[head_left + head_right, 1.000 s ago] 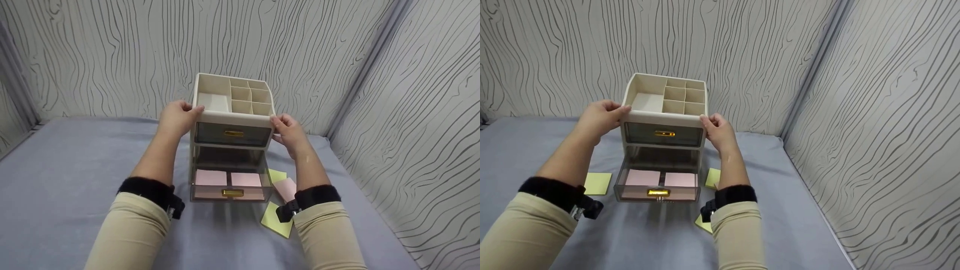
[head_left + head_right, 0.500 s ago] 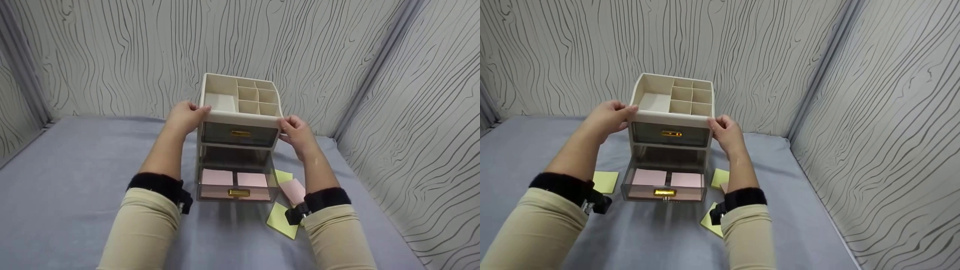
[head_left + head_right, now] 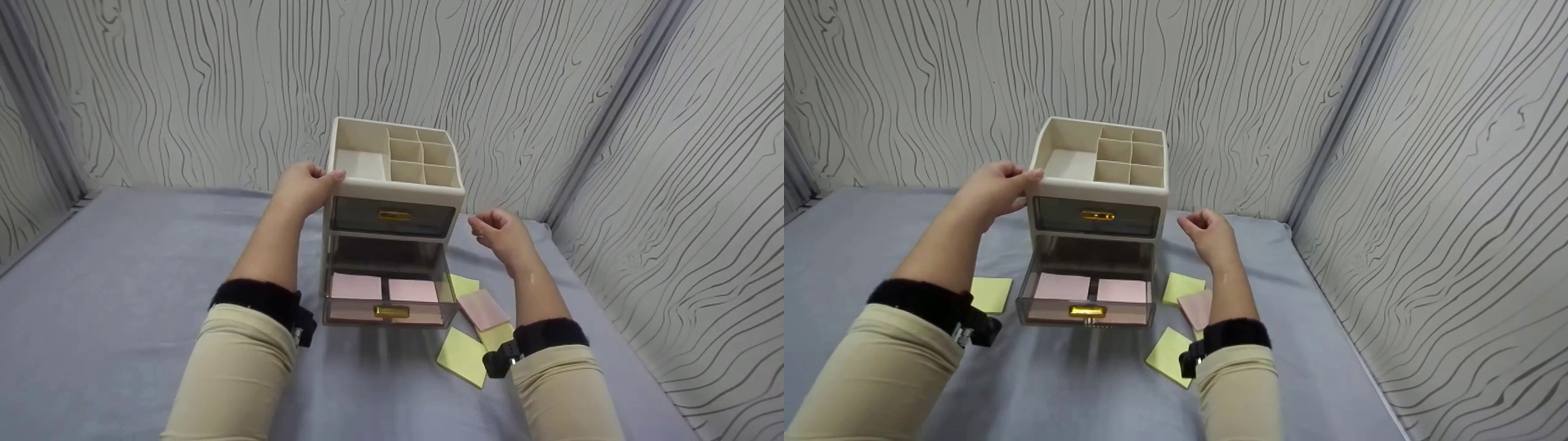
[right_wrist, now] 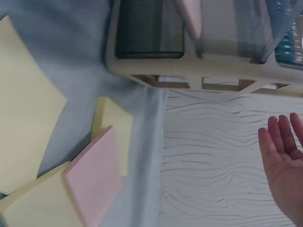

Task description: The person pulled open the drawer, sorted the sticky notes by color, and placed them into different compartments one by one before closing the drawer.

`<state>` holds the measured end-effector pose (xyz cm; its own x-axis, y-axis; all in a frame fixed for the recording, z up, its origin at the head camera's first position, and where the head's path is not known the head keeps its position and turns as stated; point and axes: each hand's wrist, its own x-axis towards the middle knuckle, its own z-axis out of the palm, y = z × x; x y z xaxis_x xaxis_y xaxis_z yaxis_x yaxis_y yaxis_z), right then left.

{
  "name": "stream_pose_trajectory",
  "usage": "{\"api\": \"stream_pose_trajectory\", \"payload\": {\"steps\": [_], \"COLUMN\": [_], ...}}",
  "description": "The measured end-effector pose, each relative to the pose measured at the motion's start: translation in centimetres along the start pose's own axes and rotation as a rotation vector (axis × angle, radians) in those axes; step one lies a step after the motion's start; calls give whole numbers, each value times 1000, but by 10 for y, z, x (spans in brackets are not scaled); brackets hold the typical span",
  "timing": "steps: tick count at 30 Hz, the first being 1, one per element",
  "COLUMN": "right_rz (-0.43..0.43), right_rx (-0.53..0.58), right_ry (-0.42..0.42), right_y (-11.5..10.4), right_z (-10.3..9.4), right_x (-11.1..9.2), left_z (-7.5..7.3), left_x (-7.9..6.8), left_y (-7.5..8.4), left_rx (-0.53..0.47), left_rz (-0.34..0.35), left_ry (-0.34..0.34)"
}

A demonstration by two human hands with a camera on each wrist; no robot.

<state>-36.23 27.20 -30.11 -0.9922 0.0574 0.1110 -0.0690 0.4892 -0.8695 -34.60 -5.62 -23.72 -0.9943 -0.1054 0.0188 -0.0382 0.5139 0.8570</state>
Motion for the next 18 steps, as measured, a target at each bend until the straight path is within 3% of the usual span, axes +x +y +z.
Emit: {"api": "stream_pose_trajectory", "payload": {"steps": [4,10,14,18], "right_rz": [78,96,157,268], "right_rx": [-190,-541,-633,-607], "right_ry": [19,-70,-119,-175], "right_y": [22,61,81,93], "right_z": [-6,-12,-10,-5], "right_x": [-3,-9,-14,-20], "left_z": [0,0,0,1], "left_x": [0,-1,-1,0], "left_y": [0,0,1,2], "left_rx": [6,-2,-6,-2], "left_rz": [4,0,-2,-13], "left_ry": [-2,-10,-11,-12]}}
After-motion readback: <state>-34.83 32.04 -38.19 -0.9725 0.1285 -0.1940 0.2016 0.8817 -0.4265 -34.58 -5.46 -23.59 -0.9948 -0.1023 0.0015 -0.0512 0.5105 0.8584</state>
